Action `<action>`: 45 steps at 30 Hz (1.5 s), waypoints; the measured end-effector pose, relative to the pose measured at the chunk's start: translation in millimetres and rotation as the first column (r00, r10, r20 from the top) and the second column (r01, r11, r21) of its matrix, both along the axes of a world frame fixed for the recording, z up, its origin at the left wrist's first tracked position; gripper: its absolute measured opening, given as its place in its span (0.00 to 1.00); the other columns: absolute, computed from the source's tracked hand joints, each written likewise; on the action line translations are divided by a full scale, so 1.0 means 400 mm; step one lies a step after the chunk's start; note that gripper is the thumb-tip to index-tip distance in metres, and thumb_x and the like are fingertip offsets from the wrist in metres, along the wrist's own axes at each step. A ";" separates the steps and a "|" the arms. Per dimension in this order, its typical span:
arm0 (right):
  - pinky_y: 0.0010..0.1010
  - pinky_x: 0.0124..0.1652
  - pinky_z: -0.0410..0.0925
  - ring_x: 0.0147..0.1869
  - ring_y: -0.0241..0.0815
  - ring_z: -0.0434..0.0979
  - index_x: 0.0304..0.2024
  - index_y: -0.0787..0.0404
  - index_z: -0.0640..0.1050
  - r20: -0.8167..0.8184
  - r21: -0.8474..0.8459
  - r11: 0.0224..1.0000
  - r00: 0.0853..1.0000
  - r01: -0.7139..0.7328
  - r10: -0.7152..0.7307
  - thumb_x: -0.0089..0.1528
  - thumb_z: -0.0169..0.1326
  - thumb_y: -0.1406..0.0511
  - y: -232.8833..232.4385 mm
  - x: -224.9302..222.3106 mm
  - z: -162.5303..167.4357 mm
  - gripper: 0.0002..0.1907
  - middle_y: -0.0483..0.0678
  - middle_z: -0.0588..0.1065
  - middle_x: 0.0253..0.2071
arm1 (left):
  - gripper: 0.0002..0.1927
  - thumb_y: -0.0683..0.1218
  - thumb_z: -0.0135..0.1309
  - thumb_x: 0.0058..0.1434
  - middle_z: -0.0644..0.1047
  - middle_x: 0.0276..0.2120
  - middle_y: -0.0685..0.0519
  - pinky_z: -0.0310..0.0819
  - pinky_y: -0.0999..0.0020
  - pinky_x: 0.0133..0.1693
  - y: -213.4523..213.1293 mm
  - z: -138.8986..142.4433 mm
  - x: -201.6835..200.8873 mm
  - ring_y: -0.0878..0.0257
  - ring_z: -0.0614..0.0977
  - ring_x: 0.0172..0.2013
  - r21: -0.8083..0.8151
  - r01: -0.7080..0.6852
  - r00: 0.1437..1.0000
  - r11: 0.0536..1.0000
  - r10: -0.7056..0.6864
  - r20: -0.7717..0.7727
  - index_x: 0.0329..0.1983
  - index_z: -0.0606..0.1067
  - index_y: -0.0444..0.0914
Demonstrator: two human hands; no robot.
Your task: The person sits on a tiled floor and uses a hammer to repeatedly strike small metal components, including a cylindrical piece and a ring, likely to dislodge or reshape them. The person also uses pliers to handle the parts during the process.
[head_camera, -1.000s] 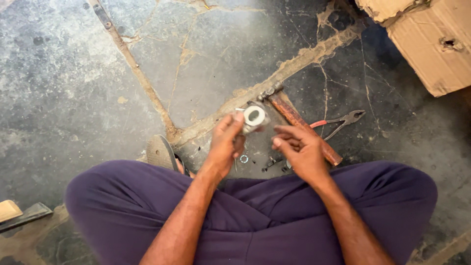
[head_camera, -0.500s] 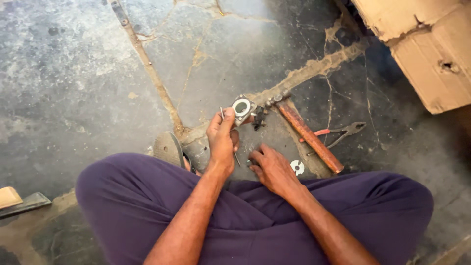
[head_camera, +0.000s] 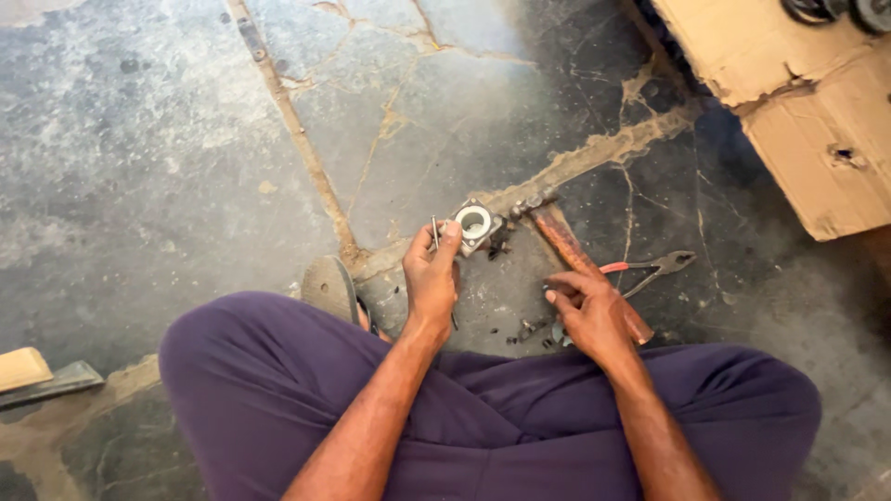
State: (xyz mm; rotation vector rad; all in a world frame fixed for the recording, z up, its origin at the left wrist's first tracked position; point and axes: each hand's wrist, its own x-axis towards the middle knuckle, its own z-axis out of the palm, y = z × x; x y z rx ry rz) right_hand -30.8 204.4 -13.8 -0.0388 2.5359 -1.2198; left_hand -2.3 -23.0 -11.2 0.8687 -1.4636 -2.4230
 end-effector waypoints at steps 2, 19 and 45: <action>0.33 0.31 0.72 0.29 0.41 0.79 0.47 0.61 0.83 -0.102 0.008 0.999 0.994 -0.040 0.040 0.60 0.62 0.68 0.002 -0.006 -0.022 0.13 0.50 0.81 0.32 | 0.14 0.51 0.57 0.70 0.77 0.31 0.59 0.63 0.78 0.28 0.013 -0.011 -0.005 0.76 0.71 0.26 -0.130 0.018 0.995 0.991 -0.031 -0.098 0.48 0.77 0.35; 0.47 0.45 0.69 0.47 0.56 0.75 0.63 0.60 0.72 -0.408 0.380 0.922 0.908 0.070 0.099 0.66 0.55 0.62 0.002 -0.055 -0.001 0.23 0.55 0.76 0.46 | 0.27 0.56 0.52 0.56 0.79 0.44 0.32 0.72 0.43 0.52 0.031 0.048 0.025 0.36 0.80 0.49 -0.600 0.710 0.703 0.369 -0.327 0.631 0.55 0.76 0.38; 0.51 0.45 0.72 0.48 0.62 0.79 0.62 0.49 0.73 -0.012 0.589 0.757 0.933 -0.283 0.359 0.65 0.51 0.54 0.054 0.027 0.242 0.23 0.55 0.78 0.50 | 0.23 0.56 0.47 0.61 0.80 0.35 0.30 0.76 0.41 0.46 0.035 -0.044 0.028 0.33 0.83 0.38 -0.687 0.684 0.729 0.245 -0.258 0.634 0.43 0.76 0.31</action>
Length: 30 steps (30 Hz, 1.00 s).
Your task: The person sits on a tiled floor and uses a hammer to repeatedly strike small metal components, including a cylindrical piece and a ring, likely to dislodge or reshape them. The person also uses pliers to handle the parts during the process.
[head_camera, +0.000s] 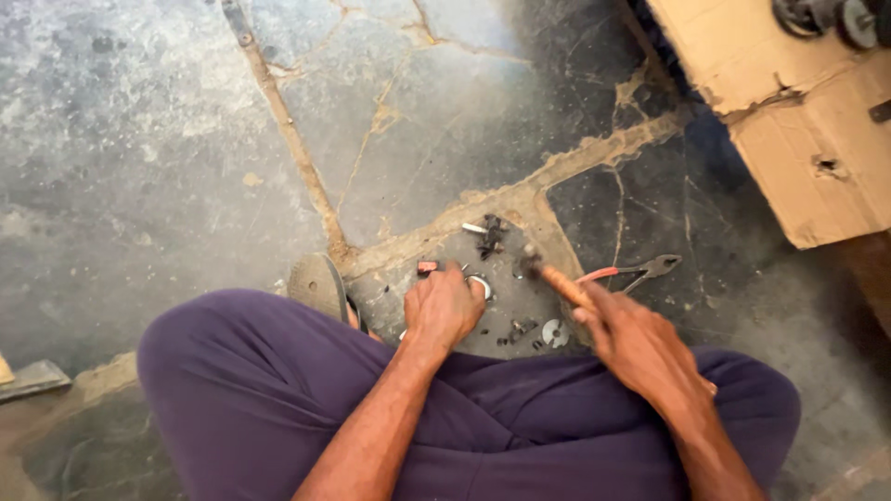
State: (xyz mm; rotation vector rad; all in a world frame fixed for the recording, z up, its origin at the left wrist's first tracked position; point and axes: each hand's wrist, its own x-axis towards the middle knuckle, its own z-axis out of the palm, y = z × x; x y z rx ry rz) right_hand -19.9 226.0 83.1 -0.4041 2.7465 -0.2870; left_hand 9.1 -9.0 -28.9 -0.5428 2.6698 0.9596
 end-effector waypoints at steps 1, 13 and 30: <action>0.51 0.45 0.71 0.48 0.62 0.79 0.62 0.49 0.73 0.008 0.016 1.000 1.000 0.014 -0.014 0.65 0.50 0.54 0.000 -0.002 0.000 0.24 0.55 0.78 0.50 | 0.23 0.56 0.47 0.61 0.80 0.36 0.30 0.76 0.41 0.46 0.002 0.001 -0.003 0.33 0.83 0.39 -0.003 -0.001 1.000 1.000 0.001 -0.005 0.43 0.77 0.31; 0.52 0.45 0.71 0.47 0.63 0.80 0.64 0.50 0.71 -0.039 0.045 0.999 0.999 0.013 -0.012 0.65 0.51 0.54 -0.002 0.004 -0.018 0.25 0.57 0.79 0.49 | 0.22 0.55 0.47 0.60 0.80 0.36 0.30 0.77 0.42 0.46 0.002 -0.006 0.003 0.34 0.84 0.39 0.014 -0.007 1.000 1.000 0.007 -0.012 0.42 0.77 0.31; 0.51 0.43 0.72 0.46 0.65 0.79 0.63 0.54 0.72 -0.109 -0.023 0.998 0.993 -0.052 0.049 0.64 0.52 0.55 -0.008 0.005 -0.018 0.26 0.59 0.78 0.50 | 0.24 0.55 0.47 0.61 0.80 0.38 0.30 0.76 0.41 0.47 -0.002 -0.002 0.002 0.34 0.83 0.40 0.053 0.001 1.000 0.999 -0.002 0.020 0.47 0.75 0.29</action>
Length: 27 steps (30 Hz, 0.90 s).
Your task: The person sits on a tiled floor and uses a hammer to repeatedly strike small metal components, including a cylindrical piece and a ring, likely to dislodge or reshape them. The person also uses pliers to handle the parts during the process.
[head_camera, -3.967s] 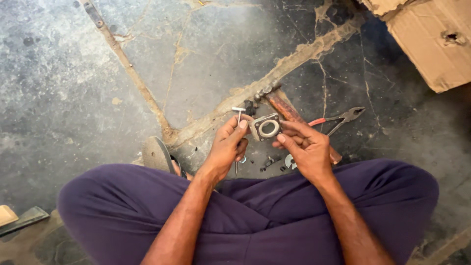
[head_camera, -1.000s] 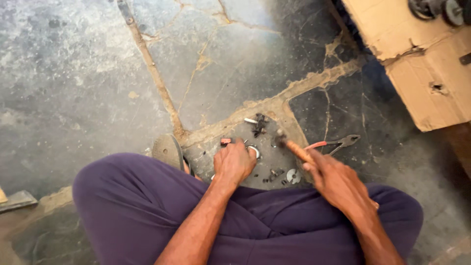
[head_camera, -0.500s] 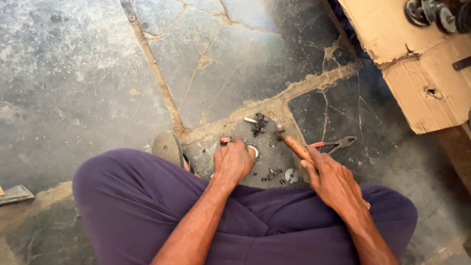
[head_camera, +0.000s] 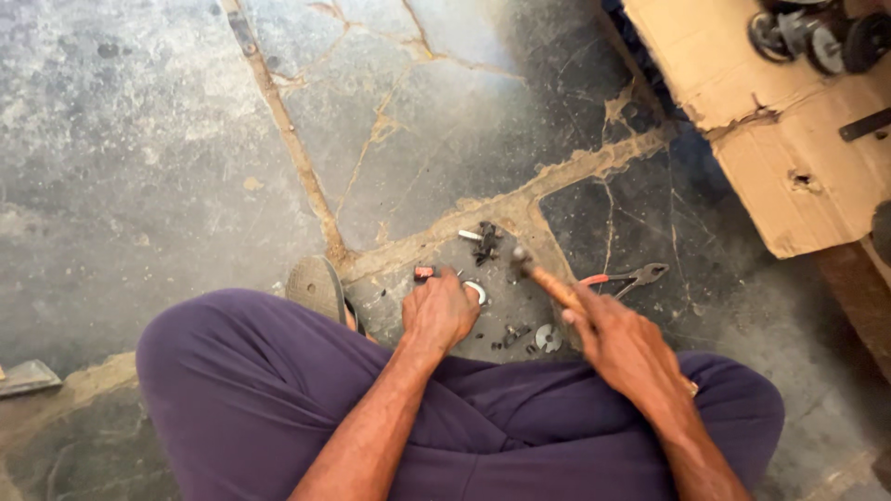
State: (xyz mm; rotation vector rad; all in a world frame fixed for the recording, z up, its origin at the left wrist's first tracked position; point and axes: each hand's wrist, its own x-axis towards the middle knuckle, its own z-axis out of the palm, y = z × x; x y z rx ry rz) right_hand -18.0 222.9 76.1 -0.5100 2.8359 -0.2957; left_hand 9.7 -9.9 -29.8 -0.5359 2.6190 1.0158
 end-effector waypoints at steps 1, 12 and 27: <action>0.51 0.43 0.72 0.46 0.64 0.80 0.63 0.54 0.73 -0.006 -0.044 0.999 1.000 0.017 -0.017 0.64 0.52 0.55 0.003 0.005 0.003 0.25 0.58 0.78 0.50 | 0.23 0.54 0.46 0.62 0.80 0.38 0.30 0.76 0.42 0.48 0.000 -0.002 0.002 0.34 0.84 0.41 -0.006 -0.004 1.000 1.000 0.004 0.002 0.46 0.75 0.29; 0.48 0.46 0.74 0.50 0.60 0.81 0.63 0.52 0.74 -0.096 -0.097 0.995 0.995 -0.031 0.022 0.65 0.55 0.54 0.023 0.000 -0.007 0.25 0.56 0.79 0.51 | 0.22 0.53 0.47 0.65 0.80 0.38 0.29 0.76 0.42 0.47 -0.001 -0.011 0.009 0.34 0.83 0.41 0.004 0.034 0.999 0.999 -0.034 -0.027 0.48 0.74 0.29; 0.49 0.45 0.71 0.50 0.61 0.77 0.66 0.54 0.73 -0.217 -0.188 0.973 0.961 0.132 -0.172 0.62 0.58 0.63 0.033 -0.093 -0.174 0.28 0.56 0.74 0.48 | 0.11 0.43 0.60 0.57 0.84 0.39 0.44 0.75 0.51 0.45 -0.010 0.096 0.024 0.44 0.84 0.45 0.222 0.068 0.992 0.973 -0.042 -0.120 0.43 0.79 0.41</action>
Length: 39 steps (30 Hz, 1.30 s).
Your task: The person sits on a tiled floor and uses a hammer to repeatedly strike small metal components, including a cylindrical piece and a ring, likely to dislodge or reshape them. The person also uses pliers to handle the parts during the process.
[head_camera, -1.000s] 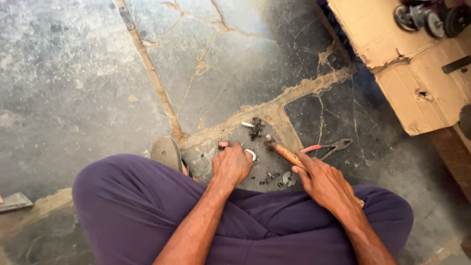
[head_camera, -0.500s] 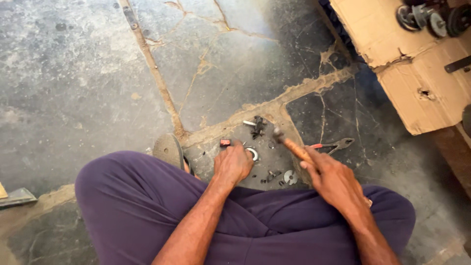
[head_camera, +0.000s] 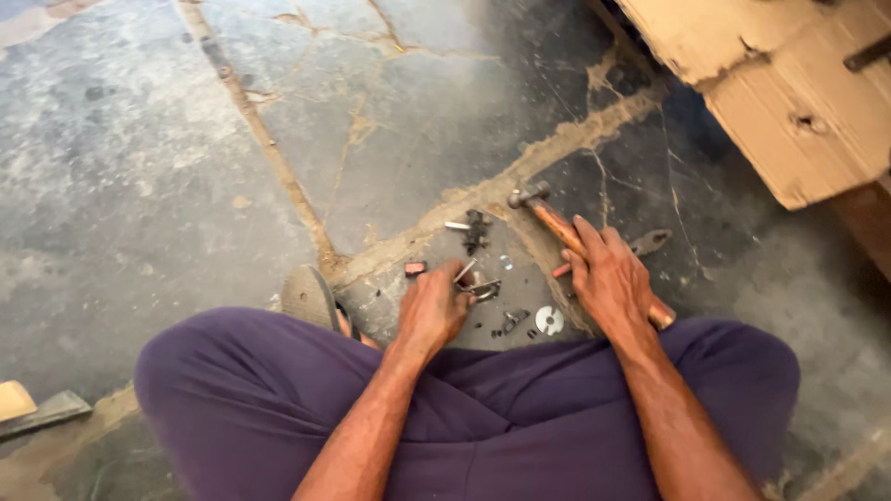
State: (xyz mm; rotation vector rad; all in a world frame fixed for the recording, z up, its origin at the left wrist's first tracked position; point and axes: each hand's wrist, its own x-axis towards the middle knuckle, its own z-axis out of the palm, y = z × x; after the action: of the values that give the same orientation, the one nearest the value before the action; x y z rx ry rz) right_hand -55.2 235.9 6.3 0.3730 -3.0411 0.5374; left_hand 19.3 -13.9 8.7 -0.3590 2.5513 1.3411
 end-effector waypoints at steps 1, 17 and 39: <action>0.48 0.46 0.70 0.50 0.60 0.76 0.65 0.56 0.73 -0.027 -0.003 1.000 1.000 -0.008 0.008 0.61 0.59 0.63 0.009 0.002 -0.013 0.28 0.56 0.74 0.48 | 0.11 0.43 0.61 0.56 0.83 0.39 0.44 0.75 0.51 0.44 0.002 -0.002 0.001 0.44 0.83 0.45 -0.011 0.012 1.000 1.000 -0.012 -0.001 0.43 0.79 0.41; 0.47 0.48 0.64 0.53 0.55 0.73 0.64 0.62 0.74 -0.043 0.059 0.998 0.999 0.006 -0.004 0.58 0.62 0.66 0.011 0.018 -0.038 0.31 0.54 0.73 0.51 | 0.10 0.38 0.55 0.55 0.78 0.40 0.44 0.73 0.44 0.39 0.006 -0.041 0.029 0.39 0.80 0.40 -0.215 0.206 0.945 0.955 -0.251 -0.211 0.39 0.74 0.39; 0.45 0.54 0.63 0.56 0.53 0.71 0.59 0.62 0.76 -0.075 -0.120 0.987 0.992 -0.107 0.098 0.59 0.62 0.65 -0.054 0.067 0.002 0.26 0.53 0.73 0.54 | 0.18 0.43 0.63 0.50 0.77 0.41 0.43 0.73 0.49 0.40 0.005 0.021 0.014 0.42 0.80 0.42 -0.092 0.045 0.985 0.995 -0.060 -0.161 0.44 0.74 0.38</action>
State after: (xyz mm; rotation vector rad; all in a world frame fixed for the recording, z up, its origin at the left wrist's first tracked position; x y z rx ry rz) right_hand -28.2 214.1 7.2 0.5327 -2.9170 0.6988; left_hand 24.9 -11.8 16.9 -0.2027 2.7400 1.2920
